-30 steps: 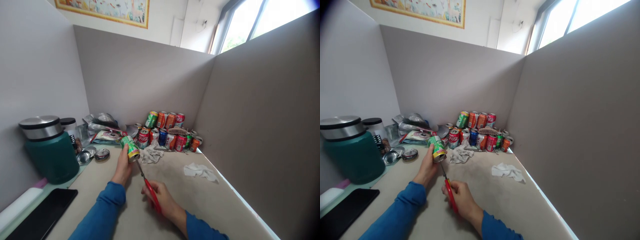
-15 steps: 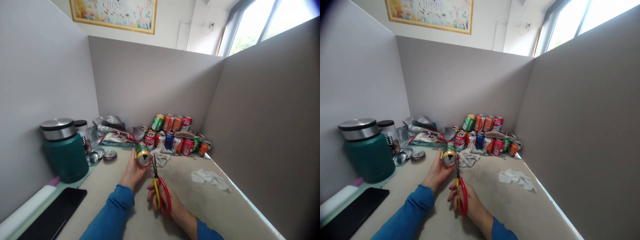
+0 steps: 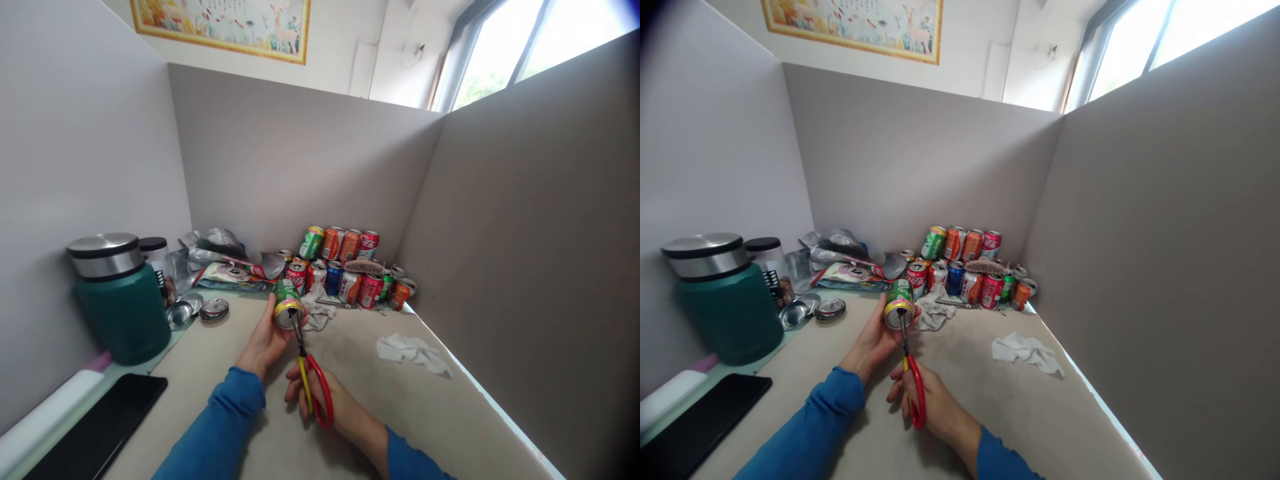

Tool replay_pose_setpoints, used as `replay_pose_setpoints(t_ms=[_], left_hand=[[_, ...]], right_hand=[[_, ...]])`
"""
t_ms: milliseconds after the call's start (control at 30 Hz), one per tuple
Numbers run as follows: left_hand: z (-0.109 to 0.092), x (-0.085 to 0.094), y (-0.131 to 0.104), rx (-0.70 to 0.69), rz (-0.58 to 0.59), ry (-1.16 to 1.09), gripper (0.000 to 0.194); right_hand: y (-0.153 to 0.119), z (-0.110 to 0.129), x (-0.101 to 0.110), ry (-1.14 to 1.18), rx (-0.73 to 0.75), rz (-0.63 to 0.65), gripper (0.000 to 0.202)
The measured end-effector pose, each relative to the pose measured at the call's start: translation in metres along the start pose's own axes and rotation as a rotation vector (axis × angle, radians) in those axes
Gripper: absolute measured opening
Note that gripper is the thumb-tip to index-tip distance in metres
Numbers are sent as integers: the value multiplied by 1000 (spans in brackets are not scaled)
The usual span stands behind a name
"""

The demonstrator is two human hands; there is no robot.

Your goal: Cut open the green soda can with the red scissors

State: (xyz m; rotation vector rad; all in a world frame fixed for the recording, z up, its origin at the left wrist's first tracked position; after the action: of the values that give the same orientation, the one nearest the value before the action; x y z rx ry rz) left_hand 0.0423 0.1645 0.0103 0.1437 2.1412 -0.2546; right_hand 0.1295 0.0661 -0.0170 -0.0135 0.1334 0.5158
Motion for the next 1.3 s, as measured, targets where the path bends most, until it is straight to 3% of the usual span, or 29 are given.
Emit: replay_pose_setpoints(t_ms=[267, 567, 967, 1300], left_hand=[[4, -2, -3, -3, -4, 129, 30], [8, -3, -5, 6, 16, 324, 23], [2, -8, -10, 3, 72, 329, 17], [-2, -8, -7, -63, 158, 364, 33]], right_hand=[[-1, 4, 2, 28, -34, -53, 85], [1, -3, 8, 95, -1, -86, 78], [-1, -2, 5, 53, 19, -73, 77], [0, -12, 8, 34, 0, -81, 68]])
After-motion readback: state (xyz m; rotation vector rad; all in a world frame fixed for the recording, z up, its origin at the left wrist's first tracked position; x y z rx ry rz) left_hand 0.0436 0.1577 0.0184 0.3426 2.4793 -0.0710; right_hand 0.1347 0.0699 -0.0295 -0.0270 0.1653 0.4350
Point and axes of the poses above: each hand's wrist, its own y-axis towards the middle knuckle, its own x-axis out of the back of the hand, z = x × y, the point moved 8 cm from there along y, towards the middle knuckle
